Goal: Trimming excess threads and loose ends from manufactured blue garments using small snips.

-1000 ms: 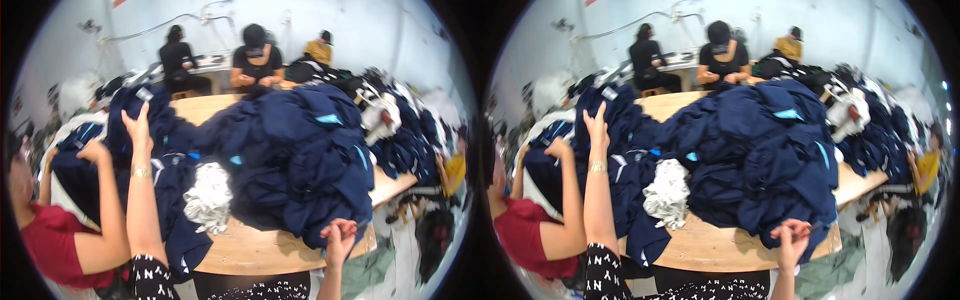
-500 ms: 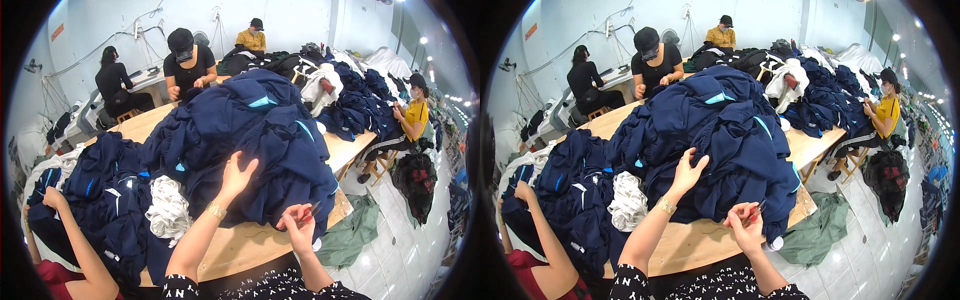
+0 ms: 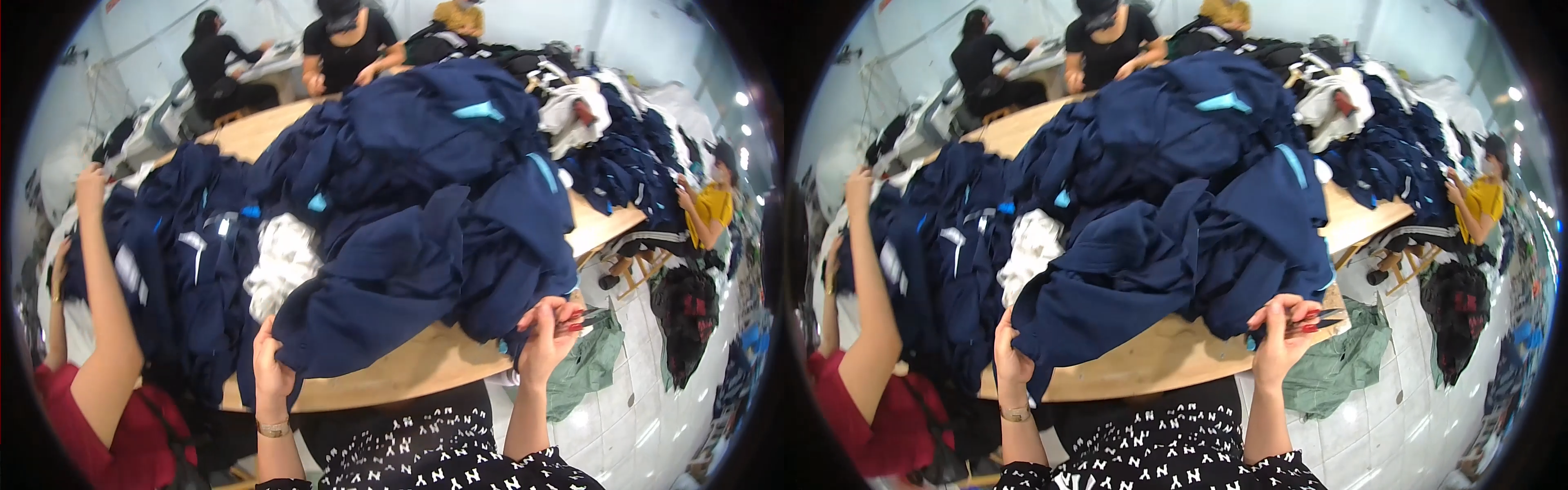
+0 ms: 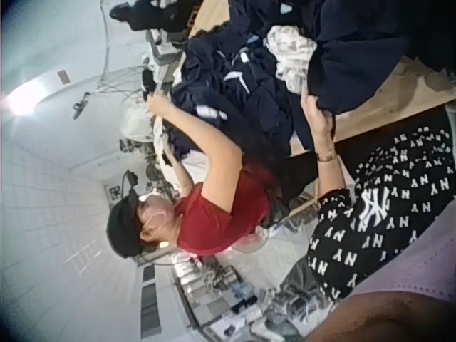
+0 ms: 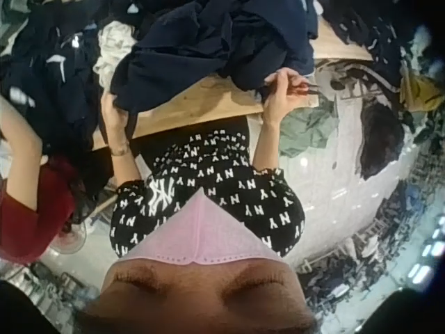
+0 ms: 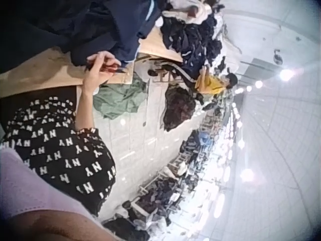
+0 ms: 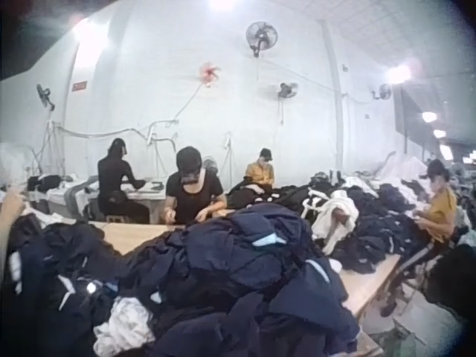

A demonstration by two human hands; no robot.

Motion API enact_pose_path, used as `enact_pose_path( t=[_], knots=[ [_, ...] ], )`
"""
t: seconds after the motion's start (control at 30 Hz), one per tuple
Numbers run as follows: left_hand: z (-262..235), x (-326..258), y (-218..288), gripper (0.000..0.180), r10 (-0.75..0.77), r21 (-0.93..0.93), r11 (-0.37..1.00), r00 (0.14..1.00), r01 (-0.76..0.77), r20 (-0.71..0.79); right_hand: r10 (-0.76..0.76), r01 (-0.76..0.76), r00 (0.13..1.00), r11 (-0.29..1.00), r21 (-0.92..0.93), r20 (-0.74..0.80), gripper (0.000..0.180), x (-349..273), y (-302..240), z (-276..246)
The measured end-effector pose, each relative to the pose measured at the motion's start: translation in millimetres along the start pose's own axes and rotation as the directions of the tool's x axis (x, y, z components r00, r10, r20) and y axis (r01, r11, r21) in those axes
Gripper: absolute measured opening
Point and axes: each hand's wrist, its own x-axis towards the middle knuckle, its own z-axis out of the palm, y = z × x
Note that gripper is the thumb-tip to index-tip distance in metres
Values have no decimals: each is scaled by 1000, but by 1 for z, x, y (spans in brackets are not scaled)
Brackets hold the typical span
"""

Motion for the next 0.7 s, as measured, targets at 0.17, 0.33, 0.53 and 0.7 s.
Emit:
enact_pose_path(
  t=[0.17,0.33,0.53,0.7],
  knots=[
    [-73,-81,-29,15,-436,590,624,855,513,-283,132,-131,981,991,-20,140,26,-15,18,25],
    [-56,-85,-21,18,273,958,162,922,237,-274,313,-297,861,949,-103,400,24,-54,43,56],
    [-51,-12,-45,31,373,986,127,926,-106,51,377,-196,677,920,-339,632,33,-103,99,73],
    [-71,15,-58,34,113,956,293,992,25,-61,315,206,547,848,-489,776,46,-137,142,74]
  ],
)
